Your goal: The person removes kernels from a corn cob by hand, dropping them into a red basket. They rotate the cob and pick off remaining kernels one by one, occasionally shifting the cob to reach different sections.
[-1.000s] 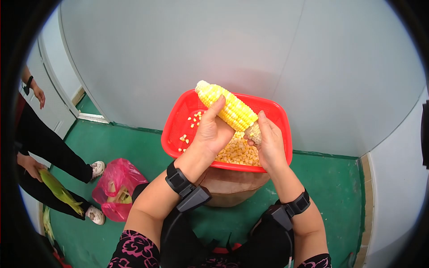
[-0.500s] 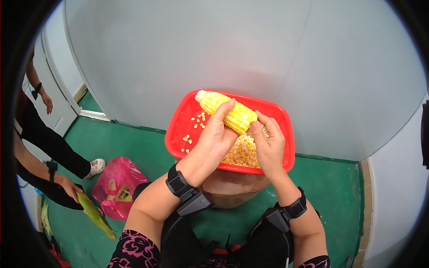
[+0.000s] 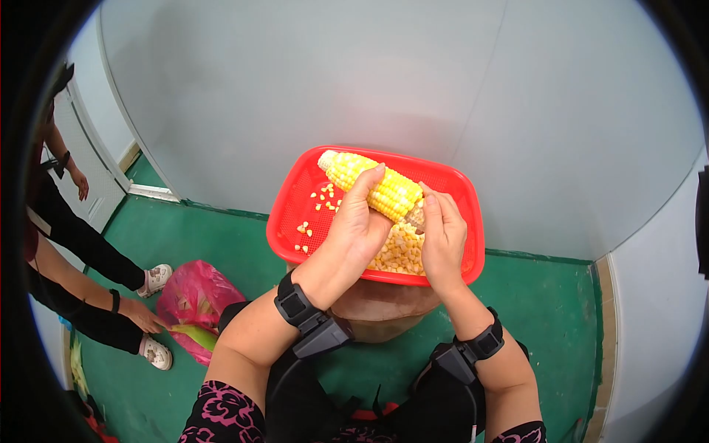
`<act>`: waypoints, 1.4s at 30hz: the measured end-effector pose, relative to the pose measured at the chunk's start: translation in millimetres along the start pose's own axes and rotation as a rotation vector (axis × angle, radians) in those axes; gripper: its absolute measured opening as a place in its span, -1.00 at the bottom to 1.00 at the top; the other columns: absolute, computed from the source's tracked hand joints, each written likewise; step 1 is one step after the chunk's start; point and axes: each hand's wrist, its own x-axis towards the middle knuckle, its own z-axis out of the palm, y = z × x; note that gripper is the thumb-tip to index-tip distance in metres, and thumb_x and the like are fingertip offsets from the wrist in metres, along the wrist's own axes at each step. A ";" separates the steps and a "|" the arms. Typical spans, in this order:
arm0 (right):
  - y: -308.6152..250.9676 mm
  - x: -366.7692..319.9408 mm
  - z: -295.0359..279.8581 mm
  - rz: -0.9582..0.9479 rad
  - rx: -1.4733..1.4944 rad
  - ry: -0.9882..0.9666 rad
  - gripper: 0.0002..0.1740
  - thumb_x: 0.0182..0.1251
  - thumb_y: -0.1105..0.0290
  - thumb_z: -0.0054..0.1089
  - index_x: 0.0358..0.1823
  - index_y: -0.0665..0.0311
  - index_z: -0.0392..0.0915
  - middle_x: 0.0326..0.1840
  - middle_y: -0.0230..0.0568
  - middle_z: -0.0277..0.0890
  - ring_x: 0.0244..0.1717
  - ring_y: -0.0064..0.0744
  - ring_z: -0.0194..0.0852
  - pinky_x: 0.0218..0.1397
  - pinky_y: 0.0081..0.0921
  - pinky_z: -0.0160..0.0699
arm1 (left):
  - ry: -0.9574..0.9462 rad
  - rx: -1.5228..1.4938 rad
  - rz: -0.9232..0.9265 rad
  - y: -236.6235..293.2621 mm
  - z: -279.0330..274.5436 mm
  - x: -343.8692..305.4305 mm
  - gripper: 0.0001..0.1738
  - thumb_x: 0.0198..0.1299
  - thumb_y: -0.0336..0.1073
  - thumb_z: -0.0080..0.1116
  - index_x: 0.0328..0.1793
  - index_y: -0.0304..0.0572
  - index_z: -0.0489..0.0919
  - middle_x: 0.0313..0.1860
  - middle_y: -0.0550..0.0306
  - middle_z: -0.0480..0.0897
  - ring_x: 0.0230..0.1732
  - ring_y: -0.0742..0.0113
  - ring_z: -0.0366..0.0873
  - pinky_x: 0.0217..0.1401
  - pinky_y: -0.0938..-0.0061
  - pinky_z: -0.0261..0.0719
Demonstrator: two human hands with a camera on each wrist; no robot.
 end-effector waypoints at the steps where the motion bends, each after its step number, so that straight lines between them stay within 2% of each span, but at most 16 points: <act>1: 1.1 0.1 1.1 0.022 0.023 0.001 -0.67 0.37 0.38 -0.19 -0.06 0.48 0.46 -0.20 -0.14 0.44 -0.13 -0.40 0.40 -0.01 -0.51 0.33 | 0.006 0.006 0.005 0.8 1.2 -1.5 -0.67 0.07 -0.42 0.15 -0.05 -0.15 0.32 -0.13 0.13 0.43 -0.04 0.25 0.42 0.16 0.25 0.39; 4: 6.8 2.6 6.2 0.062 0.196 0.026 -0.68 0.37 0.37 -0.18 -0.09 0.48 0.47 -0.17 -0.15 0.46 -0.09 -0.41 0.39 0.04 -0.53 0.31 | 0.011 0.014 0.019 4.0 3.4 0.2 -0.66 0.07 -0.42 0.16 -0.04 -0.15 0.32 -0.13 0.13 0.44 -0.03 0.25 0.43 0.16 0.25 0.39; 7: 0.0 5.8 3.5 0.194 0.377 0.019 -0.69 0.32 0.36 -0.08 -0.09 0.48 0.47 -0.16 -0.17 0.46 -0.06 -0.41 0.40 0.06 -0.54 0.31 | 0.012 0.010 0.030 4.5 2.2 3.1 -0.65 0.07 -0.42 0.15 -0.04 -0.15 0.31 -0.12 0.12 0.43 -0.02 0.24 0.42 0.16 0.25 0.38; 10: 2.7 6.3 1.7 0.116 0.170 -0.016 -0.72 0.23 0.36 0.08 -0.14 0.44 0.50 -0.15 -0.15 0.46 -0.08 -0.38 0.42 0.03 -0.52 0.34 | 0.006 0.026 0.031 6.0 0.8 4.0 -0.66 0.08 -0.41 0.14 -0.03 -0.15 0.30 -0.11 0.12 0.42 0.00 0.24 0.40 0.15 0.25 0.38; 13: 4.5 5.0 0.4 -0.080 -0.010 0.027 -0.77 0.13 0.41 0.19 -0.23 0.40 0.53 -0.15 -0.12 0.46 -0.12 -0.35 0.44 -0.03 -0.49 0.39 | 0.006 0.035 0.043 8.1 -1.3 5.5 -0.66 0.09 -0.41 0.13 -0.04 -0.15 0.30 -0.12 0.13 0.41 -0.01 0.24 0.40 0.14 0.24 0.39; 16: -2.0 3.2 1.6 -0.127 -0.072 0.081 -0.86 0.10 0.46 0.20 -0.34 0.38 0.52 -0.18 -0.10 0.46 -0.16 -0.31 0.46 -0.09 -0.47 0.42 | 0.024 0.031 0.053 8.4 -1.7 5.4 -0.67 0.08 -0.41 0.13 -0.04 -0.15 0.30 -0.14 0.14 0.41 -0.02 0.25 0.40 0.12 0.23 0.39; 19: -7.0 2.0 1.0 -0.224 -0.135 0.083 -0.88 0.09 0.48 0.20 -0.37 0.39 0.49 -0.20 -0.11 0.46 -0.18 -0.30 0.46 -0.13 -0.47 0.43 | 0.021 0.054 0.087 7.7 -2.2 6.0 -0.66 0.08 -0.41 0.14 -0.05 -0.14 0.30 -0.14 0.14 0.41 -0.03 0.26 0.40 0.12 0.23 0.39; 22: 0.4 1.8 2.2 -0.217 -0.071 0.063 -0.88 0.10 0.49 0.20 -0.37 0.38 0.47 -0.21 -0.12 0.45 -0.19 -0.32 0.45 -0.13 -0.49 0.43 | 0.007 0.101 0.130 7.8 -4.2 6.9 -0.65 0.06 -0.41 0.16 -0.05 -0.14 0.30 -0.14 0.15 0.41 -0.03 0.27 0.40 0.12 0.23 0.38; 25: 6.6 2.8 3.2 -0.172 0.072 0.052 -0.88 0.09 0.50 0.19 -0.35 0.37 0.46 -0.22 -0.14 0.45 -0.18 -0.36 0.45 -0.10 -0.50 0.43 | 0.014 0.115 0.134 12.6 -5.0 8.1 -0.63 0.04 -0.42 0.18 -0.05 -0.13 0.30 -0.14 0.16 0.41 -0.03 0.27 0.40 0.14 0.23 0.37; 31: 5.1 13.9 -10.4 0.044 0.211 0.042 -0.85 0.07 0.55 0.17 -0.29 0.36 0.48 -0.20 -0.27 0.47 -0.13 -0.49 0.43 -0.01 -0.54 0.40 | 0.026 0.143 0.203 22.6 -0.4 8.8 -0.62 0.02 -0.44 0.17 -0.04 -0.14 0.30 -0.13 0.15 0.42 -0.03 0.26 0.40 0.15 0.21 0.36; 35: -9.9 15.5 -15.9 0.260 0.373 -0.097 -0.71 0.19 0.39 0.16 -0.10 0.40 0.46 -0.15 -0.24 0.47 -0.06 -0.53 0.41 0.09 -0.54 0.34 | 0.001 0.170 0.177 18.1 1.7 6.2 -0.62 -0.04 -0.49 0.17 -0.07 -0.21 0.34 -0.17 0.16 0.42 -0.06 0.29 0.40 0.09 0.30 0.38; 38: -11.1 12.4 -1.6 0.295 0.419 -0.137 -0.61 0.25 0.29 0.12 0.00 0.44 0.42 -0.10 -0.21 0.47 -0.04 -0.53 0.39 0.07 -0.54 0.36 | -0.036 0.147 0.081 20.7 0.7 3.9 -0.61 0.00 -0.45 0.13 -0.02 -0.19 0.31 -0.15 0.09 0.43 -0.03 0.21 0.40 0.14 0.21 0.37; 42: -0.8 9.6 1.4 0.220 0.407 -0.180 -0.57 0.27 0.27 0.09 0.05 0.44 0.40 -0.06 -0.18 0.47 -0.05 -0.54 0.40 0.01 -0.60 0.39 | -0.075 0.133 0.083 15.9 3.3 0.8 -0.62 0.00 -0.45 0.13 -0.03 -0.20 0.31 -0.16 0.08 0.44 -0.04 0.19 0.41 0.13 0.22 0.37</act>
